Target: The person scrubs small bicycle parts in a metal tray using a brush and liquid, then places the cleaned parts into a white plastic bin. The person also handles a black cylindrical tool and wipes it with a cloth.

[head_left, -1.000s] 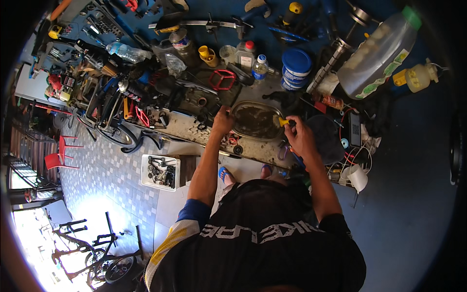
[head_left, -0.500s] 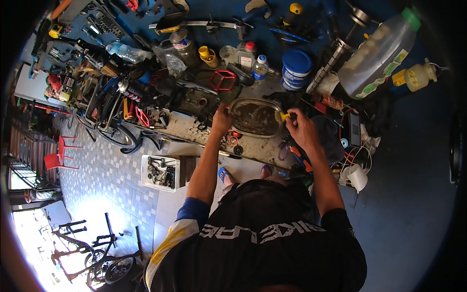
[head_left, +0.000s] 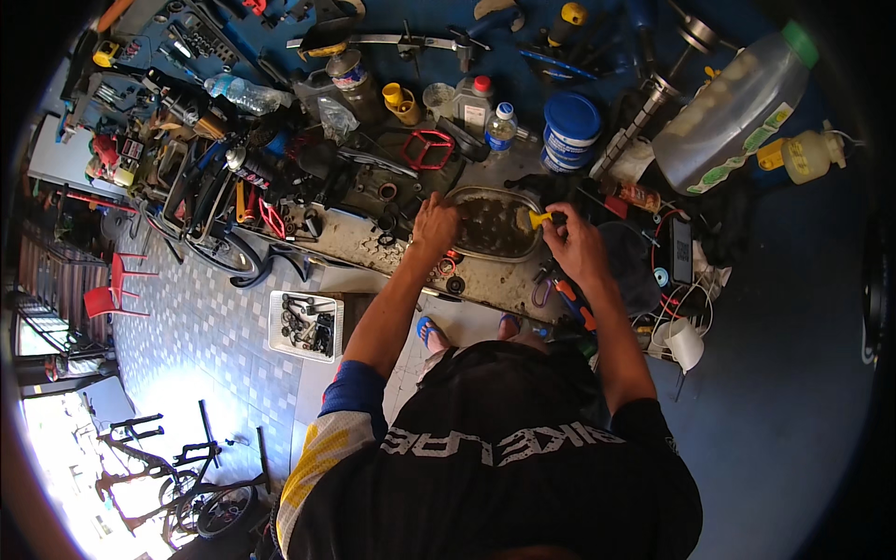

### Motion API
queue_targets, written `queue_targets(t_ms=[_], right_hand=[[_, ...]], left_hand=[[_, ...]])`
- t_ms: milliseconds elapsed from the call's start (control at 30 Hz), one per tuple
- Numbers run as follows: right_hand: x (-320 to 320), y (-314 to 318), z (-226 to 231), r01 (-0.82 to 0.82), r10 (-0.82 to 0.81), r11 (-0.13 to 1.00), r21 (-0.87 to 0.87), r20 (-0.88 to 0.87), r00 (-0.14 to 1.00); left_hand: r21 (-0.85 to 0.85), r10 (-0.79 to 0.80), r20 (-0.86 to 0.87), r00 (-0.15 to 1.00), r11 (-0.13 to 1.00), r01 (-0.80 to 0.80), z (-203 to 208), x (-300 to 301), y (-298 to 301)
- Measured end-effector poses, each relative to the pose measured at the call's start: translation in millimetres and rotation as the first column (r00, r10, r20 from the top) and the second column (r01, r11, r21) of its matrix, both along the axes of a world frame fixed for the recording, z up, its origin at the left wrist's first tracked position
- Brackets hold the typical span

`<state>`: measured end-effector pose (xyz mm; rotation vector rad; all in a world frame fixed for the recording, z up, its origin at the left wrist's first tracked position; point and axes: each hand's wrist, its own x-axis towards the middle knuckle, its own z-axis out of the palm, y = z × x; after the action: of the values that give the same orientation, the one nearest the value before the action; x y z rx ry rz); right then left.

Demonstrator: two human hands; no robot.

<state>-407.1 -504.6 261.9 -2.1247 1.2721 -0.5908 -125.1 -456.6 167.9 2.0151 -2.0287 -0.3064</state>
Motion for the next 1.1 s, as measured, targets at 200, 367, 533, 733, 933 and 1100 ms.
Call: queue_targets(t_ms=[200, 367, 533, 733, 933, 1100], right_hand=[[9.5, -1.4, -11.1, -0.042, 0.044, 0.999, -0.026, 0.055, 0.998], [15.2, 0.0, -15.6, -0.055, 0.052, 0.998, 0.026, 0.109, 0.993], [11.5, 0.8, -18.9, -0.031, 0.03, 0.999, 0.009, 0.097, 0.995], [16.0, 0.8, -17.1, -0.045, 0.047, 0.999, -0.019, 0.114, 0.992], [17.8, 2.0, -9.7, 0.016, -0.016, 1.0, 0.002, 0.141, 0.99], [9.7, 2.3, -15.4, 0.033, -0.033, 0.999, 0.01, 0.057, 0.998]], left_hand=[[0.074, 0.001, -0.003, 1.0, 0.997, -0.001, -19.6, 4.3, -12.6], [0.128, -0.044, 0.027, 0.999, 0.991, 0.041, -17.4, -1.1, -20.3], [0.189, 0.054, -0.099, 0.994, 0.981, -0.035, -2.8, -15.1, -17.1], [0.283, 0.13, -0.037, 0.991, 0.952, -0.115, -23.1, -16.5, -25.6], [0.266, 0.16, -0.087, 0.983, 0.955, -0.132, -38.3, -17.5, -34.1], [0.21, 0.038, -0.076, 0.996, 0.978, -0.022, -25.8, -17.0, -38.1]])
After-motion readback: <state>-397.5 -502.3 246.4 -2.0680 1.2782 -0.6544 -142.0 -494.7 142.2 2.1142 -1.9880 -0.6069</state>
